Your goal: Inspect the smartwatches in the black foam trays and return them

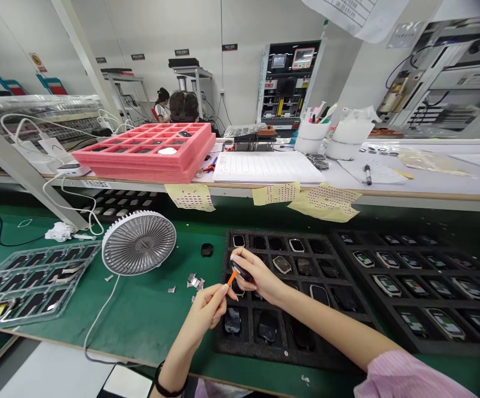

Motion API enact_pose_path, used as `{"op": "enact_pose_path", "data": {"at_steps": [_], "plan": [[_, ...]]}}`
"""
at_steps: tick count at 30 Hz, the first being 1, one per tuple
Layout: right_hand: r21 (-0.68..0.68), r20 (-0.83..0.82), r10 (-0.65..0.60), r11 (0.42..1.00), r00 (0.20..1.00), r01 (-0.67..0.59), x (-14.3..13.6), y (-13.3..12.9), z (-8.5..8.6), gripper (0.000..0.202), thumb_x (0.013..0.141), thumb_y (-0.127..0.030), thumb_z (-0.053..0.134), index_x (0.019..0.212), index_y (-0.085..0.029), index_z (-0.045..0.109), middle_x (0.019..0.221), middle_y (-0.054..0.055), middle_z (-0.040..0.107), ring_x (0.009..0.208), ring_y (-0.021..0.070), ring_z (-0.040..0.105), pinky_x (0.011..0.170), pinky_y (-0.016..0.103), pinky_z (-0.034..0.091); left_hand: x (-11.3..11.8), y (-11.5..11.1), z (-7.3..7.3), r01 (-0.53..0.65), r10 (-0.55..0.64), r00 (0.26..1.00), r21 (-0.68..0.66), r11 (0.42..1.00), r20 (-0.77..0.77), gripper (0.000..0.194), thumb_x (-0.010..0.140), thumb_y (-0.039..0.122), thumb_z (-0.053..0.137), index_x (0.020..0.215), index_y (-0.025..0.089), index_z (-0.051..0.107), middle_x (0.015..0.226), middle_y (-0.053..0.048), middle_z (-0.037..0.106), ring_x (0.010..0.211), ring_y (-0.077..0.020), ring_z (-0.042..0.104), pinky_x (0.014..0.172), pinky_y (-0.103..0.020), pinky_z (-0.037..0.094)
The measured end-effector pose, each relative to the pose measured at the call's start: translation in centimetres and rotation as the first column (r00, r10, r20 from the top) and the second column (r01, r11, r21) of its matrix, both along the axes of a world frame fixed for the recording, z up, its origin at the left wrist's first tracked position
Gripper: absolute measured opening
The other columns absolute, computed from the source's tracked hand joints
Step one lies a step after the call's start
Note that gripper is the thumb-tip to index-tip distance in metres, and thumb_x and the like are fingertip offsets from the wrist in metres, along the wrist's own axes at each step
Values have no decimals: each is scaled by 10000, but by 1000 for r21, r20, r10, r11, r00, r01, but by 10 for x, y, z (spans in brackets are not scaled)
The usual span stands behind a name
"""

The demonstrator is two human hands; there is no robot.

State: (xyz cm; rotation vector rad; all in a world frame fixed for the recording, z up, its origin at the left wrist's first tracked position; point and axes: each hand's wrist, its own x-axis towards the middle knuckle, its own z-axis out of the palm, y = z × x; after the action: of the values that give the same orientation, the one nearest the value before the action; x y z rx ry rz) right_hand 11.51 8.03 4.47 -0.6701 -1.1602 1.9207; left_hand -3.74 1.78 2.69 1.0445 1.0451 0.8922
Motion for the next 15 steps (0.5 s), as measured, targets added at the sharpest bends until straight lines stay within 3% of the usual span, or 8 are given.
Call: {"op": "enact_pose_path", "data": {"at_steps": [4,8,12,15], "plan": [[-117,-194,0,993,981,-23,-8,-8,-1,305,826,-464,622,825,-231,426,488,-137,469,273,2,177,332,163,214,10,1,-6,-51,49,993,13,999,106,539,717,696,587,731,157,561,387,133,255,315,-15,99,311,-155,116],[-187,-250,-16,982,968,-32,-12,-15,-2,273,836,-418,630,827,-230,432,483,-140,466,283,-1,161,373,163,297,19,-3,-13,-90,85,977,19,996,194,536,716,696,598,702,166,520,384,139,249,310,-7,81,304,-145,116],[-243,-240,-34,970,970,-26,-10,-15,-3,273,829,-404,636,809,-228,428,465,-137,439,292,7,165,362,162,264,19,-6,-14,-109,105,974,9,994,201,531,726,687,599,706,161,528,385,134,260,316,-9,97,307,-144,124],[-184,-122,-91,981,988,67,-8,-15,-2,261,822,-420,622,840,-233,441,479,-124,447,302,16,196,335,159,173,17,-6,-10,-198,191,973,41,979,132,533,746,682,580,677,156,531,387,124,257,331,-17,138,323,-142,142]]}}
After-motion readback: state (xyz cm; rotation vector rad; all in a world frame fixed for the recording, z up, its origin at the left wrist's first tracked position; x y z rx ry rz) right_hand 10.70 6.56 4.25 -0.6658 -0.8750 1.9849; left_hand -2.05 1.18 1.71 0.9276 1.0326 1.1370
